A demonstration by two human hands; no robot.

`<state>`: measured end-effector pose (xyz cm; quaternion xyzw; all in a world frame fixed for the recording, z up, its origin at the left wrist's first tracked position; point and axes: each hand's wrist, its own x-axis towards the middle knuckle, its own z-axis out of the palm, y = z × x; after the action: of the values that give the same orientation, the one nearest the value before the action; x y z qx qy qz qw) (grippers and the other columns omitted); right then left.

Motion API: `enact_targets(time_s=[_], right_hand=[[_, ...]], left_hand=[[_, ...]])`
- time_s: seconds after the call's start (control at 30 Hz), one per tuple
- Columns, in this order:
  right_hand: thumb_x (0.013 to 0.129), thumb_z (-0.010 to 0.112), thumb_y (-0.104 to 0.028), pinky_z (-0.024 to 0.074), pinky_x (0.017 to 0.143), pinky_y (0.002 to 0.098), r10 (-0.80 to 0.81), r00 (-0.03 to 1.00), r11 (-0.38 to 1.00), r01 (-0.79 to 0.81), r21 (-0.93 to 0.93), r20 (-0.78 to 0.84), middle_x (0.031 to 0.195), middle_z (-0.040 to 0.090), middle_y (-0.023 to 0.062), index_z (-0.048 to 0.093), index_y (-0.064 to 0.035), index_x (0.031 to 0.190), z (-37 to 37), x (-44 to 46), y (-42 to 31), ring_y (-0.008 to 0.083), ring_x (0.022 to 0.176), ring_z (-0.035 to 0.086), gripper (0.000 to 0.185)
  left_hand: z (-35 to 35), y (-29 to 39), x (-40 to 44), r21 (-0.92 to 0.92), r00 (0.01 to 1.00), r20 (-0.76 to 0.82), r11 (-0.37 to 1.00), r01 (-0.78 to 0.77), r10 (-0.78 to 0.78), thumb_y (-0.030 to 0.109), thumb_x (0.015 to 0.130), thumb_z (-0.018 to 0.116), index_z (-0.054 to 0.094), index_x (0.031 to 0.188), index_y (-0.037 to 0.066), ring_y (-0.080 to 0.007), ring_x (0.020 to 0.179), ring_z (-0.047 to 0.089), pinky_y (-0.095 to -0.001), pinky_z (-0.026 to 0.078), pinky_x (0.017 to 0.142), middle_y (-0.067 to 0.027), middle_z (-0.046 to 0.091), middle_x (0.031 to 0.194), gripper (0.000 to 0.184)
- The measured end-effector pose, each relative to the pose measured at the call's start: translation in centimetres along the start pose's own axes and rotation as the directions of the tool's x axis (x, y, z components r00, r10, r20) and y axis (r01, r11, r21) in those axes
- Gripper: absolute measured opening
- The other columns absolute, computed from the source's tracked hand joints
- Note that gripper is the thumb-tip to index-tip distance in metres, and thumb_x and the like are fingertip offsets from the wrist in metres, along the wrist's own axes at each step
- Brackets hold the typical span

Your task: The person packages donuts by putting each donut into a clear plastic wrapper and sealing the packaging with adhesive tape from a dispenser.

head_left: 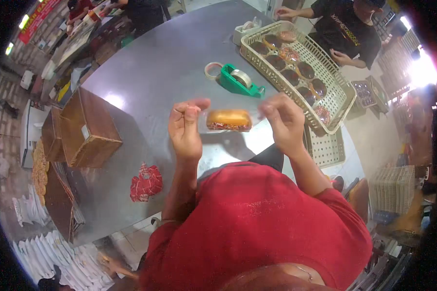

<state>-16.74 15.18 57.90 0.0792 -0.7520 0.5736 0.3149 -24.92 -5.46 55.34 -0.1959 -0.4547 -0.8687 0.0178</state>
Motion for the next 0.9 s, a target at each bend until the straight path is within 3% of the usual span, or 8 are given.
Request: enact_targets(time_s=[0.13,0.23,0.37,0.47,0.5,0.63,0.73,0.9], right_hand=[[0.092,0.069,-0.01,0.0504,0.077,0.03,0.217,0.976,0.975,-0.217,0.047,-0.001,0.092,0.064,0.0107,0.064,0.0011,0.092,-0.5,0.1,-1.0,0.0189,0.084,0.064,0.012],[0.09,0.066,-0.006,0.0481,0.091,0.037,-0.047,0.983,0.992,0.066,-0.106,0.179,0.095,0.063,0.0112,0.063,0.0016,0.093,-0.7,2.7,-3.2,0.025,0.097,0.064,0.008],[0.085,0.073,-0.009,0.0446,0.099,0.0389,-0.118,0.955,0.973,0.166,-0.162,0.271,0.103,0.067,0.0127,0.064,-0.0001,0.088,-1.3,2.9,-3.5,0.0275,0.104,0.064,0.013],[0.085,0.073,-0.009,0.0451,0.1,0.0396,-0.153,0.945,0.987,0.16,-0.003,0.289,0.113,0.066,0.0149,0.065,-0.0009,0.087,-0.7,2.6,-4.2,0.0292,0.11,0.064,0.012],[0.085,0.073,-0.01,0.0453,0.1,0.04,-0.166,0.942,0.986,0.15,0.075,0.292,0.118,0.066,0.016,0.065,-0.0012,0.087,-0.6,2.4,-4.4,0.03,0.113,0.063,0.012],[0.087,0.072,-0.011,0.0452,0.101,0.0408,0.045,0.93,0.999,-0.035,-0.034,0.365,0.129,0.063,0.018,0.065,-0.0021,0.085,-1.2,2.7,-4.8,0.0315,0.119,0.061,0.011],[0.087,0.072,-0.011,0.0454,0.101,0.0402,-0.045,0.926,0.994,0.078,-0.074,0.376,0.127,0.064,0.0169,0.066,-0.0025,0.087,-1.0,2.8,-4.3,0.0311,0.119,0.061,0.01],[0.086,0.073,-0.01,0.0427,0.105,0.0448,-0.061,0.915,0.994,0.093,-0.062,0.399,0.124,0.064,0.0199,0.066,-0.0026,0.082,-0.5,2.9,-4.5,0.0346,0.125,0.057,0.011]], left_hand=[[0.3,0.2,-0.2,-0.143,0.997,0.065,0.989,0.042,-0.033,0.018,0.104,0.052,0.052,0.102,0.005,-0.0253,0.098,0.064,-0.0382,0.052,0.09,-0.0158,0.065,0.104,0.014],[1.3,0.1,-0.5,-0.163,0.996,0.036,0.983,0.081,-0.076,0.019,0.103,0.055,0.053,0.099,0.005,-0.0228,0.094,0.064,-0.0366,0.052,0.089,-0.0131,0.065,0.101,0.015],[0.2,-0.4,-0.3,-0.041,0.994,0.025,0.994,0.105,-0.104,0.018,0.103,0.055,0.055,0.096,0.005,-0.0184,0.089,0.061,-0.0319,0.05,0.085,-0.0106,0.064,0.098,0.014],[-1.3,-0.3,0.0,0.339,0.992,0.013,0.934,0.112,-0.124,0.018,0.103,0.057,0.059,0.095,0.004,-0.015,0.083,0.059,-0.0272,0.048,0.081,-0.0076,0.063,0.091,0.016],[-1.7,0.0,-0.3,0.341,0.992,0.006,0.933,0.116,-0.126,0.018,0.103,0.057,0.059,0.095,0.004,-0.015,0.083,0.059,-0.0272,0.048,0.081,-0.0076,0.063,0.091,0.016],[-1.9,1.5,-1.0,0.634,0.996,0.004,0.771,0.068,-0.091,0.008,0.096,0.063,0.066,0.1,0.002,-0.0139,0.09,0.063,-0.0277,0.051,0.079,-0.0062,0.067,0.098,0.008],[-0.8,3.8,-1.5,0.611,0.914,0.329,0.684,-0.398,0.237,0.006,0.091,0.067,0.069,0.102,0.001,-0.0205,0.095,0.066,-0.0295,0.051,0.082,-0.0106,0.07,0.101,0.012],[2.6,3.1,-0.9,0.59,0.878,0.47,0.708,-0.388,0.089,0.007,0.089,0.07,0.071,0.097,0.002,-0.0276,0.1,0.067,-0.0341,0.052,0.085,-0.014,0.071,0.106,0.01]])
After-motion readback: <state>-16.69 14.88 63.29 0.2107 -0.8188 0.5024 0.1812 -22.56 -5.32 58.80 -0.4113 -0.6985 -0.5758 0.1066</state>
